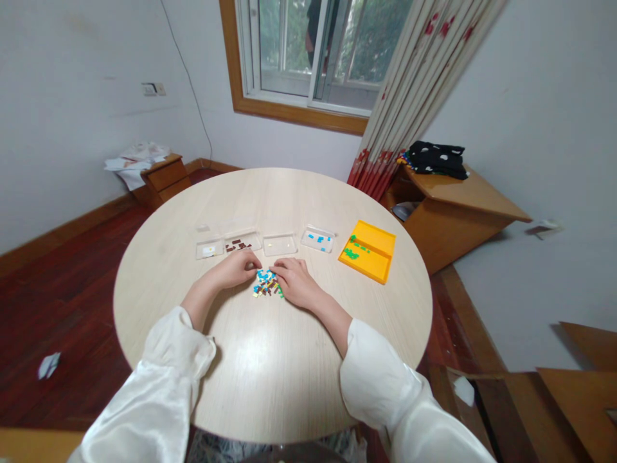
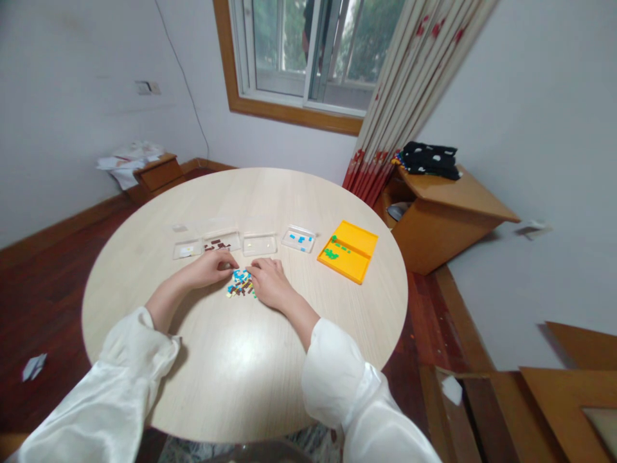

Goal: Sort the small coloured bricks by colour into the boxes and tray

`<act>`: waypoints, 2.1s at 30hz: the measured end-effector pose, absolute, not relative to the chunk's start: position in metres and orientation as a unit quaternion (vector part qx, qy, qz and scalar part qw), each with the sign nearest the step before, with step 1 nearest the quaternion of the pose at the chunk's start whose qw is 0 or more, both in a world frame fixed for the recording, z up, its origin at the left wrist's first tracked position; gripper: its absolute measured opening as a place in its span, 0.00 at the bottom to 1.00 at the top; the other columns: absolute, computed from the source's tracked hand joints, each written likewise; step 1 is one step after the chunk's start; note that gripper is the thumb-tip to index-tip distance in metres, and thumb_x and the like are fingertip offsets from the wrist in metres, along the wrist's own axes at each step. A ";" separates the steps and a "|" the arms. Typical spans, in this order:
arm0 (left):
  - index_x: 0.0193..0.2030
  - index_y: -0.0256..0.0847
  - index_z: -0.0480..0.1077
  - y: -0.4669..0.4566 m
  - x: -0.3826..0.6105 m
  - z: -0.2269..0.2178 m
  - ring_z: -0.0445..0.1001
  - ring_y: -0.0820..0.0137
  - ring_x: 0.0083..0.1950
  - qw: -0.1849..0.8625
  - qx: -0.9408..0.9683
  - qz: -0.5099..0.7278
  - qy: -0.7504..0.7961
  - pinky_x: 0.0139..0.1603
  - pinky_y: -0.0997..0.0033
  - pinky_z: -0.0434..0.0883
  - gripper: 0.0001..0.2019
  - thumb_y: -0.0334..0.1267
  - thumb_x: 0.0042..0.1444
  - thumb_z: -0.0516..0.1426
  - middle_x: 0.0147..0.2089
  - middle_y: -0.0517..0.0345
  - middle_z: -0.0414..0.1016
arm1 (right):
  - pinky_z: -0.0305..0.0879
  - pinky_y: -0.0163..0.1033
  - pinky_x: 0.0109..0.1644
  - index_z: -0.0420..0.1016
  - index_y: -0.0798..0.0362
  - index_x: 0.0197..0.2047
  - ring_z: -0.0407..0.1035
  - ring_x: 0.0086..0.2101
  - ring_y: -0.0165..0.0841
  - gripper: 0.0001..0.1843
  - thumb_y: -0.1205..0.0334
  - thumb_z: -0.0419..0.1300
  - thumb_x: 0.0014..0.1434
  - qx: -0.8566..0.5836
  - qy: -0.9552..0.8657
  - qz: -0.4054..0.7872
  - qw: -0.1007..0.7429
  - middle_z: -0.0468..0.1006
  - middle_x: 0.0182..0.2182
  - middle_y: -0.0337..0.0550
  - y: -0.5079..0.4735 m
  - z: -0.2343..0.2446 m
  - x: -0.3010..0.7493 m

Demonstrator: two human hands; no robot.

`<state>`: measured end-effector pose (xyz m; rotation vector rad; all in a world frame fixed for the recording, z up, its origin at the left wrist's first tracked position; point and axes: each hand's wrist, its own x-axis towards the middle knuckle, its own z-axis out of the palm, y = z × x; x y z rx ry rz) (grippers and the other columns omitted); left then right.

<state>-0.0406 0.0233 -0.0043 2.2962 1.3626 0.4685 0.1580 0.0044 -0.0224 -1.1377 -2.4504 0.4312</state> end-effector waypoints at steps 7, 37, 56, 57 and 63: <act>0.30 0.36 0.75 0.023 -0.039 -0.003 0.69 0.71 0.32 0.212 0.820 0.162 0.506 0.36 0.73 0.66 0.10 0.27 0.45 0.53 0.30 0.54 0.74 | 0.50 0.44 0.51 0.74 0.56 0.45 0.62 0.47 0.36 0.15 0.73 0.51 0.58 -0.444 -0.865 0.128 0.196 0.73 0.44 0.49 0.006 -0.020 0.159; 0.29 0.36 0.73 0.023 -0.034 -0.006 0.67 0.71 0.29 0.223 0.811 0.183 0.509 0.32 0.73 0.64 0.07 0.31 0.48 0.54 0.28 0.55 0.72 | 0.59 0.38 0.46 0.74 0.57 0.35 0.65 0.39 0.33 0.08 0.73 0.55 0.56 -0.493 -0.832 0.132 0.219 0.74 0.35 0.46 0.025 -0.026 0.169; 0.34 0.35 0.74 0.024 -0.037 -0.007 0.69 0.69 0.33 0.214 0.817 0.186 0.503 0.37 0.70 0.66 0.09 0.33 0.50 0.53 0.32 0.52 0.74 | 0.58 0.38 0.43 0.68 0.55 0.33 0.65 0.37 0.35 0.13 0.68 0.44 0.63 -0.531 -0.797 0.108 0.267 0.71 0.33 0.48 0.026 -0.021 0.172; 0.33 0.35 0.74 0.024 -0.037 -0.007 0.69 0.70 0.32 0.213 0.821 0.181 0.498 0.37 0.71 0.65 0.09 0.33 0.50 0.53 0.31 0.52 0.74 | 0.58 0.38 0.43 0.67 0.55 0.32 0.65 0.37 0.35 0.13 0.68 0.44 0.63 -0.538 -0.790 0.109 0.275 0.71 0.33 0.48 0.027 -0.021 0.172; 0.31 0.35 0.74 0.027 -0.038 -0.013 0.67 0.71 0.31 0.190 0.834 0.176 0.488 0.35 0.72 0.64 0.08 0.30 0.48 0.54 0.29 0.53 0.73 | 0.58 0.36 0.39 0.65 0.53 0.29 0.65 0.33 0.33 0.12 0.66 0.45 0.61 -0.551 -0.732 0.165 0.364 0.72 0.29 0.44 0.033 -0.020 0.178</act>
